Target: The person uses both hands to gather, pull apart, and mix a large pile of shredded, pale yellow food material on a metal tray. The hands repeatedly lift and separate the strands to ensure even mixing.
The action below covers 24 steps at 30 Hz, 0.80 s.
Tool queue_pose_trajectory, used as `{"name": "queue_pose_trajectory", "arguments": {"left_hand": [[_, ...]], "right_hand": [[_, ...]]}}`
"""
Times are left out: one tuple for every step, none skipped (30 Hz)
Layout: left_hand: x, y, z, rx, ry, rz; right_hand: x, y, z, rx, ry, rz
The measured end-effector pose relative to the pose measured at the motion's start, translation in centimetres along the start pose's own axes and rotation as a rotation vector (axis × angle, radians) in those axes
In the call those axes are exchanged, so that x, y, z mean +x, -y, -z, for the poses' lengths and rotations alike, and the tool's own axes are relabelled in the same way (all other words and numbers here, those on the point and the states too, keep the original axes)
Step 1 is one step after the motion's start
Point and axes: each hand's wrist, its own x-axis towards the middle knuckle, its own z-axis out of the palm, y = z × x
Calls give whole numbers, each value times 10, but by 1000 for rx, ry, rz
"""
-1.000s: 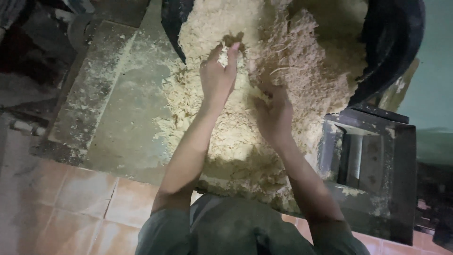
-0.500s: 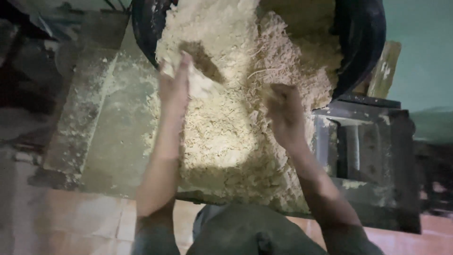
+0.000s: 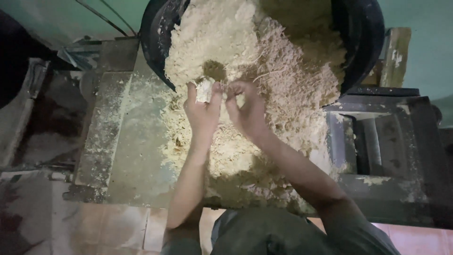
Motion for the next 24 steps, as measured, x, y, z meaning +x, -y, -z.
{"name": "queue_pose_trajectory", "arguments": {"left_hand": [[3, 0, 2, 29, -34, -103], [4, -1, 3, 27, -35, -105], [5, 0, 5, 74, -85, -257], [7, 0, 6, 121, -134, -410], [10, 3, 4, 121, -134, -410], [12, 6, 1, 111, -132, -420], [15, 8, -3, 98, -131, -430], [12, 4, -5, 95, -131, -429], [8, 0, -7, 129, -139, -422], [5, -4, -9, 163, -146, -414], [1, -10, -12, 160, -147, -410], [-2, -17, -14, 128, -137, -434], [-6, -23, -17, 97, -127, -456], [-4, -21, -20, 95, -128, -450], [-1, -18, -24, 130, -88, -412], [1, -15, -28, 165, -49, -373], [3, -12, -31, 163, -52, -365], [5, -8, -34, 154, -53, -390], [8, -5, -36, 146, -58, -416], [10, 0, -39, 144, -64, -407], [12, 4, -43, 154, -56, -407], [14, 8, -47, 165, -47, -406], [17, 11, -51, 163, -51, -397], [20, 15, -55, 152, -56, -427]], "right_hand": [[-3, 5, 2, -28, 73, 21], [-5, 4, 3, -29, 73, 24], [-8, 3, 4, -96, 87, 44], [-11, 2, 5, -163, 100, 65], [-13, 1, 7, -163, 100, 64], [-14, 0, 9, -216, 92, 106], [-15, -1, 12, -271, 85, 150], [-14, 11, 19, -273, 86, 151], [-13, 23, 26, -283, 92, 178], [-12, 34, 34, -293, 98, 206], [-13, 32, 36, -296, 102, 206], [-14, 30, 38, -359, 86, 140], [-16, 27, 40, -421, 70, 71], [-18, 23, 42, -425, 75, 70], [-20, 19, 44, -424, 77, 38], [-22, 16, 46, -424, 78, 7], [-23, 16, 50, -427, 87, 7], [-23, 17, 54, -389, 79, -18], [-24, 17, 57, -349, 73, -41], [-26, 16, 60, -351, 83, -40], [-28, 14, 62, -375, 82, -58], [-30, 13, 65, -399, 80, -76], [-30, 13, 68, -402, 90, -76], [-30, 14, 71, -396, 78, -63]]}}
